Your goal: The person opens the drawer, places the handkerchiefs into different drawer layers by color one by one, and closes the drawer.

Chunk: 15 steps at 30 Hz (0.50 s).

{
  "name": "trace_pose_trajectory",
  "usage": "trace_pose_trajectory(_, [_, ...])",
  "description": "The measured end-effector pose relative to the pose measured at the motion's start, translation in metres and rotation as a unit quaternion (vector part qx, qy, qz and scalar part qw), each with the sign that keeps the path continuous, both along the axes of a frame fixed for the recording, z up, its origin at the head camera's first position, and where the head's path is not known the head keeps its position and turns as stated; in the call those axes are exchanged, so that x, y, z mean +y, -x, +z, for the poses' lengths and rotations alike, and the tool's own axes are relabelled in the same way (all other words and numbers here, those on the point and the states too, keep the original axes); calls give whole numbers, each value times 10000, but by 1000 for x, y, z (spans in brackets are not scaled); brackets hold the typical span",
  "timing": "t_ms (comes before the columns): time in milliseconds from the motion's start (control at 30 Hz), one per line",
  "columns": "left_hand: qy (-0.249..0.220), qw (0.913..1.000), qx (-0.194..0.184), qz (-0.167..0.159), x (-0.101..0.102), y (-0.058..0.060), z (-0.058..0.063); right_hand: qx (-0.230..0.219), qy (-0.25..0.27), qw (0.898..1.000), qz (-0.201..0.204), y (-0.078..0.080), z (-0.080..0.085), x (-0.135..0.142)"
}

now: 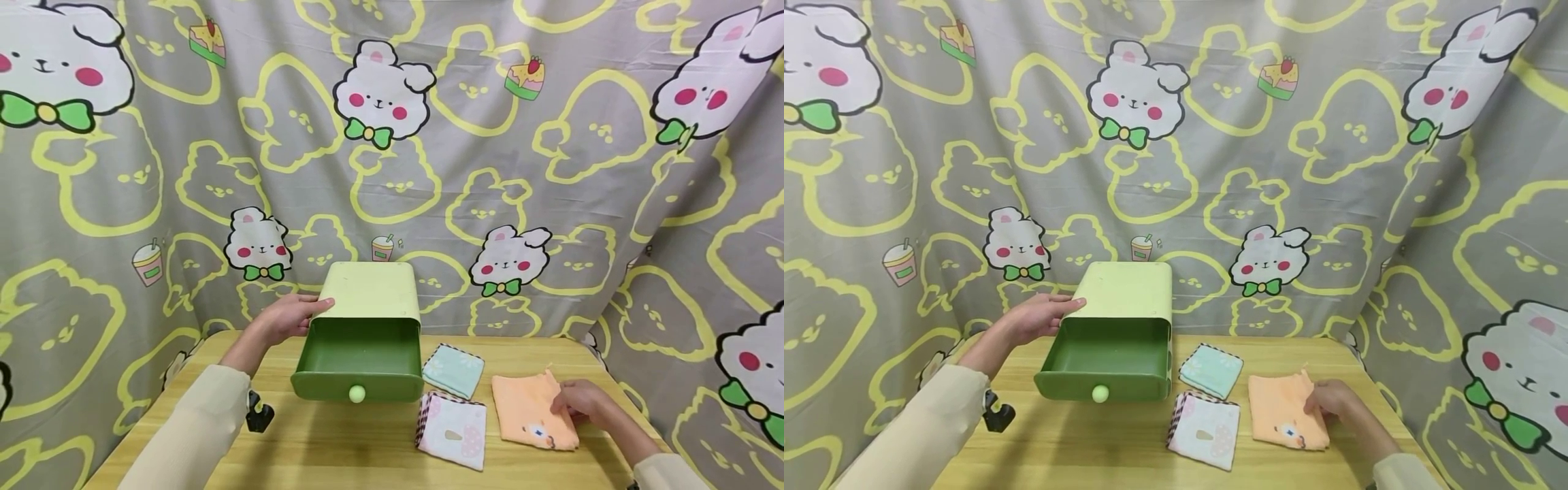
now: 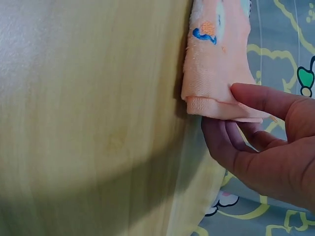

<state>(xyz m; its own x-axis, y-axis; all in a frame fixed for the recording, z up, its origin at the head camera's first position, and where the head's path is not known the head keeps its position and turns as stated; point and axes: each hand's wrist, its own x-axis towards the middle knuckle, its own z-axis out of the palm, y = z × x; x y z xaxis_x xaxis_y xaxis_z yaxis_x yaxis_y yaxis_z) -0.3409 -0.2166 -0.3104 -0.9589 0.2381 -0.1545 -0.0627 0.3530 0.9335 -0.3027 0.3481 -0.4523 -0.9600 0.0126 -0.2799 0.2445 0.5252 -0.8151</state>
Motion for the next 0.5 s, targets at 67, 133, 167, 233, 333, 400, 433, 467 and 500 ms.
trace_pose_trajectory(67, [16,10000,2,-8,0,0,0,-90,162,9998,-18,0,2,-1])
trace_pose_trajectory(133, [17,10000,-11,7,0,0,1,-134,297,9995,57,1,5,-1])
trace_pose_trajectory(167, [11,10000,-24,22,0,0,1,-155,356,9992,67,1,6,-1])
trace_pose_trajectory(233, [13,10000,-31,8,0,-1,1,-140,371,9991,180,2,8,-1])
trace_pose_trajectory(333, [8,10000,-38,11,1,-1,1,-100,412,9989,203,2,13,-1])
trace_pose_trajectory(400, [13,10000,-28,-5,1,-1,1,-10,404,9988,286,2,17,-1])
trace_pose_trajectory(433, [16,10000,-21,-19,1,-2,1,33,423,9985,351,2,20,-1])
trace_pose_trajectory(467, [11,10000,-28,7,1,-2,1,71,450,9982,379,2,23,-2])
trace_pose_trajectory(500, [3,10000,-42,36,1,-2,2,94,480,9979,421,2,26,-2])
